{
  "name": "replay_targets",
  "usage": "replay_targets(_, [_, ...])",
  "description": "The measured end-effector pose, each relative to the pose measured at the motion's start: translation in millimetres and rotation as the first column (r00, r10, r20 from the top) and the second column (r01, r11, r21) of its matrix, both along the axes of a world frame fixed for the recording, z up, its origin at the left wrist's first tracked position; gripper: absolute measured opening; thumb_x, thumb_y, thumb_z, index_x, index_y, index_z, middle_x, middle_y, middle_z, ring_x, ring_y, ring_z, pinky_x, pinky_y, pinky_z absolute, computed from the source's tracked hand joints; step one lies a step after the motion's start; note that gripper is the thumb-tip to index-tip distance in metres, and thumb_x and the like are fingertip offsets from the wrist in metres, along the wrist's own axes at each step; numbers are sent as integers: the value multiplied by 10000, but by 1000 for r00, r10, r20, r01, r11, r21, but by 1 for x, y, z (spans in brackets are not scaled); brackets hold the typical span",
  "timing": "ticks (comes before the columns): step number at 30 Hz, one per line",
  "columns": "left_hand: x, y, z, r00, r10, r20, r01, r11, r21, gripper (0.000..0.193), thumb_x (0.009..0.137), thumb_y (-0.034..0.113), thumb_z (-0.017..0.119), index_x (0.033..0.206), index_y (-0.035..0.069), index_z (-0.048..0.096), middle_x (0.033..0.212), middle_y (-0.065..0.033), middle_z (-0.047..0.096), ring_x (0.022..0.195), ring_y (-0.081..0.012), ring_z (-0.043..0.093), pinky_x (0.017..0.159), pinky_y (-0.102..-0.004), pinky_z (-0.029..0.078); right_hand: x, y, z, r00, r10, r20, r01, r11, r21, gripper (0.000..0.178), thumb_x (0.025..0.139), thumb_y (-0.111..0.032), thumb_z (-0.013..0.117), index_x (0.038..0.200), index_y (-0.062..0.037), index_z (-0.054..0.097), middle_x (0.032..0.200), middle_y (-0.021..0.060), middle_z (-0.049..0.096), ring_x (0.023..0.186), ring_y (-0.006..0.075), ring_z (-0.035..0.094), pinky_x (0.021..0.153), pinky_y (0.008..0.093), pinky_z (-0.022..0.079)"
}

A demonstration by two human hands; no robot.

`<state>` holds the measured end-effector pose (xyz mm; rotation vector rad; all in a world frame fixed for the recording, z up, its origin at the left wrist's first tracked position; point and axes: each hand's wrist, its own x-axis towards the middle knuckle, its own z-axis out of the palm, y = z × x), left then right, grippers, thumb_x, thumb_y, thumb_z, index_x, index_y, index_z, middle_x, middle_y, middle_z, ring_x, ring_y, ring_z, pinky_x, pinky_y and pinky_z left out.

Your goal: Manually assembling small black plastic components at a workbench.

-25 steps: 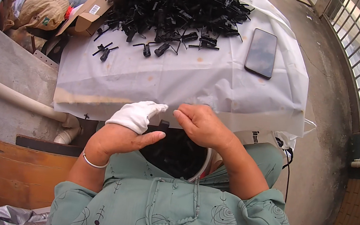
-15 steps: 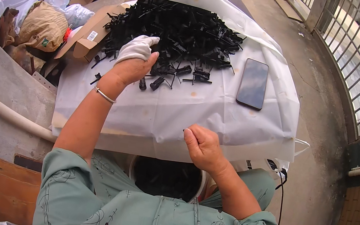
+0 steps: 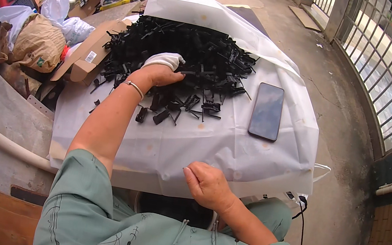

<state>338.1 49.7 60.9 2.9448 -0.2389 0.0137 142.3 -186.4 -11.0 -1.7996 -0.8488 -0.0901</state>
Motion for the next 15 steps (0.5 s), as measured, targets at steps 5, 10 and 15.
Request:
replay_targets(5, [-56,-4,-3,1000,-13,-19,16,986,166,417,760,309,579,1102,71,577,1047,-174,583,997,-321,549,875,-361,439,2,2,1,999,-41,24,42,999,-30,186,872,-126,516,718,-25,487,654,149,515,597,356,510,543,422,413])
replay_targets(10, [-107,-29,-7,993,-54,-108,77,971,228,416,751,305,569,1074,42,583,1028,-185,585,1010,-332,526,891,-370,427,2,3,2,999,-8,32,6,998,62,199,866,-83,525,695,1,466,622,157,474,557,340,457,519,388,373])
replay_targets(15, [-148,-27,-19,951,-264,161,249,962,107,278,740,166,590,988,46,625,969,-146,610,944,-318,557,862,-367,446,4,-2,11,997,-67,47,62,993,102,192,869,-93,525,709,0,474,626,161,480,556,333,465,518,388,376])
